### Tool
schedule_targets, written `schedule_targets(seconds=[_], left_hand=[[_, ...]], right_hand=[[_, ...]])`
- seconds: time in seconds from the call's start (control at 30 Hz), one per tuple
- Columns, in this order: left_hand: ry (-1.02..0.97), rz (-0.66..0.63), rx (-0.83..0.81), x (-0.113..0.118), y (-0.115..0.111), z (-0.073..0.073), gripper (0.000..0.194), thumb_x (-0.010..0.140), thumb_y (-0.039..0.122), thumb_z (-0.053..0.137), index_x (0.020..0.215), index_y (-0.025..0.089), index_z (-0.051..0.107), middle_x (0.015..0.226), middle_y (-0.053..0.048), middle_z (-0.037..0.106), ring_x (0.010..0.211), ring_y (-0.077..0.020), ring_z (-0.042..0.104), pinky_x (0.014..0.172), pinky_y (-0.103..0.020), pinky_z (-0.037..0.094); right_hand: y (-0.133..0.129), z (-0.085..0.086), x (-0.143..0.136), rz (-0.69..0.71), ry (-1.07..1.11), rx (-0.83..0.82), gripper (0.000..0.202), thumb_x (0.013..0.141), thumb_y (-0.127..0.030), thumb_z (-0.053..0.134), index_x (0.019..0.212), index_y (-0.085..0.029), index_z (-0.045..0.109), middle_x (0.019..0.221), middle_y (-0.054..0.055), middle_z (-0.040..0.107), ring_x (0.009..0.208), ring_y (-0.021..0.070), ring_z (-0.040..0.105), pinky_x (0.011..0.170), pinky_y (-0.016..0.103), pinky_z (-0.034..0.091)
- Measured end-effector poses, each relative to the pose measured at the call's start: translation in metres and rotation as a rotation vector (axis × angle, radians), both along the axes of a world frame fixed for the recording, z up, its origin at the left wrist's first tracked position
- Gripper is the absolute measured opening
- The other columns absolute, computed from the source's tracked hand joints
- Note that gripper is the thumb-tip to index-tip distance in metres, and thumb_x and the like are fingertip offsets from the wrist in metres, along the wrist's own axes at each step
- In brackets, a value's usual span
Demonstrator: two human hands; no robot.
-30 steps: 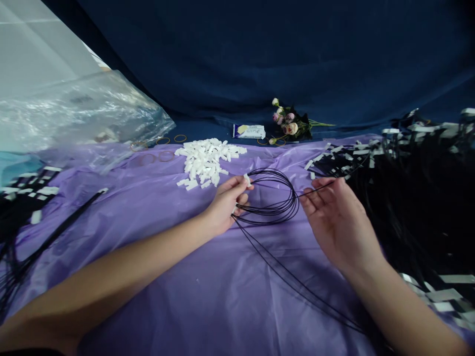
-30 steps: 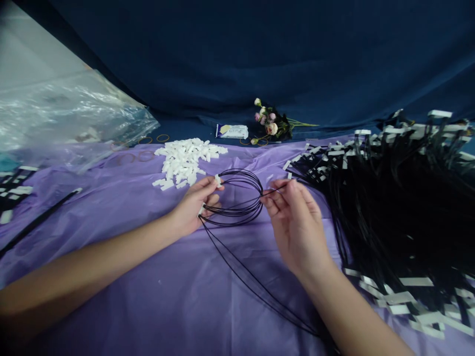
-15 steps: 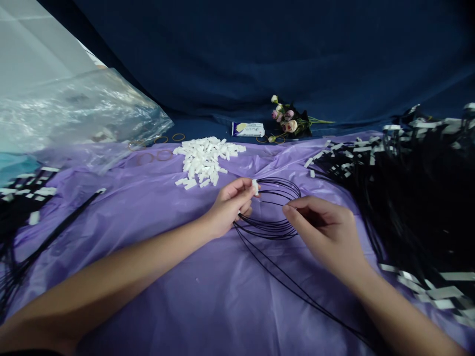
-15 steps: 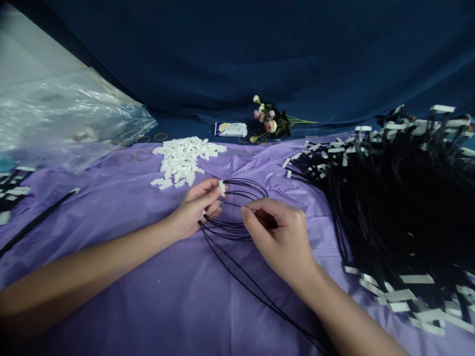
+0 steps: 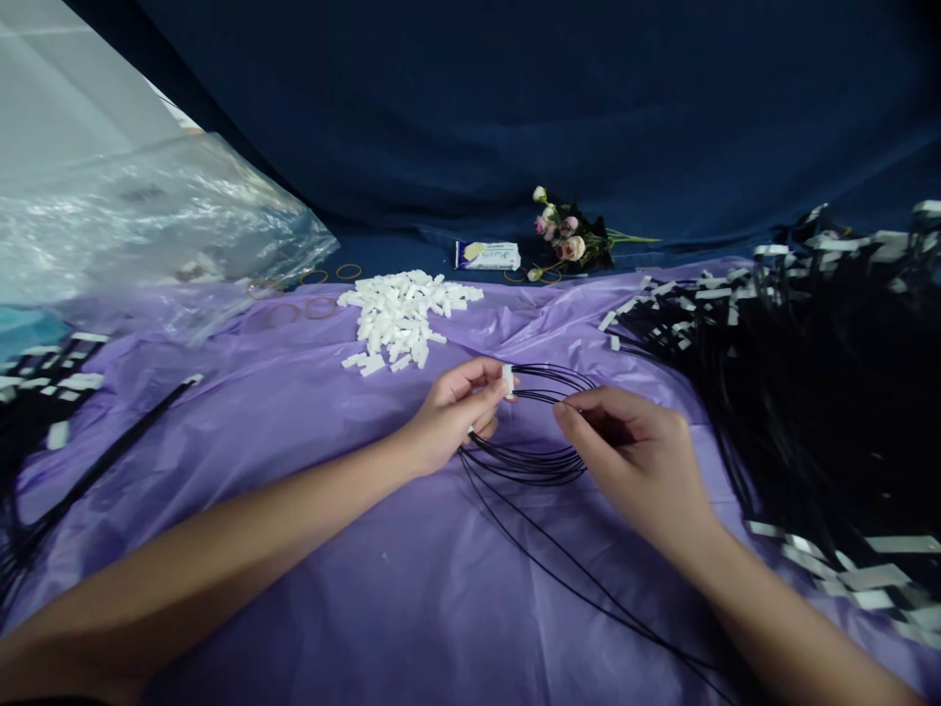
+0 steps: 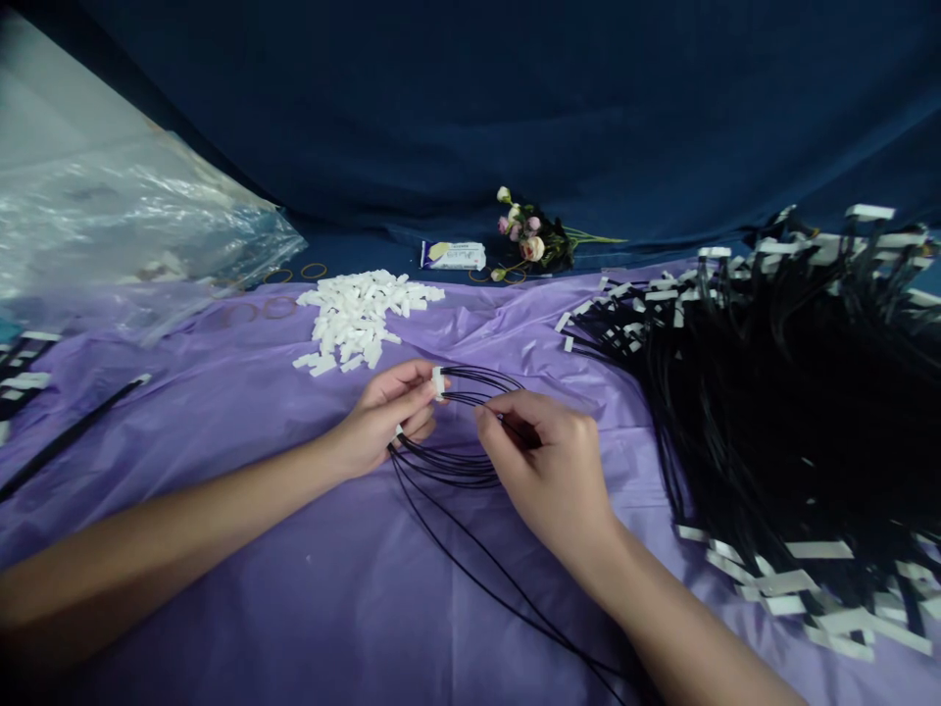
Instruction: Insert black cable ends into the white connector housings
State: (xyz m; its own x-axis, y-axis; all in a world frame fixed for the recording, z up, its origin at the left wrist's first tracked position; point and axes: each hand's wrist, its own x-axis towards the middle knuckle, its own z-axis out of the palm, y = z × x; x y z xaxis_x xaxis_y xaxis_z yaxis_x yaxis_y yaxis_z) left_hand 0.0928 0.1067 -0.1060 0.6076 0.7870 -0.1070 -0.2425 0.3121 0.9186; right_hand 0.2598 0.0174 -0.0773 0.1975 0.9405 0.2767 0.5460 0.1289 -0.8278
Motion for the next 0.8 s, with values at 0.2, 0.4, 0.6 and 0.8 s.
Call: schedule_targets(seconds=[0.2,0.4,0.6,0.8], left_hand=[[-0.013,-0.002,-0.011,-0.0003,-0.0007,-0.0004,0.017,0.083,0.030,0.063,0.088,0.016,0.056,0.060,0.007,0.048,0.036,0.0005,0.028,0.037,-0.016,0.020],[-0.035,0.022,0.015,-0.0002,-0.0008,-0.0031,0.017,0.080,0.028,0.065,0.091,0.018,0.057,0.065,0.007,0.051,0.037,0.0004,0.028,0.038,-0.018,0.022],[-0.023,0.048,0.034,-0.0005,-0.0012,-0.0050,0.018,0.080,0.029,0.065,0.093,0.020,0.058,0.068,0.006,0.054,0.037,0.0002,0.030,0.038,-0.018,0.022],[0.001,0.065,0.082,-0.0010,-0.0013,-0.0076,0.017,0.081,0.029,0.064,0.095,0.020,0.058,0.060,0.008,0.047,0.036,-0.0003,0.029,0.038,-0.019,0.021]], right_hand=[[-0.0011,0.0025,0.0014,-0.008,0.005,-0.016,0.013,0.083,-0.026,0.061,0.078,-0.017,0.068,0.063,0.000,0.062,0.053,0.0100,0.052,0.049,0.022,0.038],[-0.0006,0.0014,0.0021,-0.006,-0.010,-0.017,0.013,0.083,-0.026,0.060,0.078,-0.017,0.068,0.061,0.000,0.061,0.051,0.0102,0.051,0.049,0.022,0.037],[-0.0006,0.0043,0.0006,-0.012,-0.052,-0.003,0.015,0.082,-0.024,0.059,0.072,-0.016,0.067,0.054,-0.002,0.055,0.047,0.0087,0.046,0.045,0.021,0.034],[-0.0006,0.0048,-0.0016,-0.024,-0.095,0.017,0.016,0.081,-0.020,0.057,0.068,-0.016,0.066,0.048,-0.004,0.048,0.043,0.0069,0.040,0.045,0.021,0.030]])
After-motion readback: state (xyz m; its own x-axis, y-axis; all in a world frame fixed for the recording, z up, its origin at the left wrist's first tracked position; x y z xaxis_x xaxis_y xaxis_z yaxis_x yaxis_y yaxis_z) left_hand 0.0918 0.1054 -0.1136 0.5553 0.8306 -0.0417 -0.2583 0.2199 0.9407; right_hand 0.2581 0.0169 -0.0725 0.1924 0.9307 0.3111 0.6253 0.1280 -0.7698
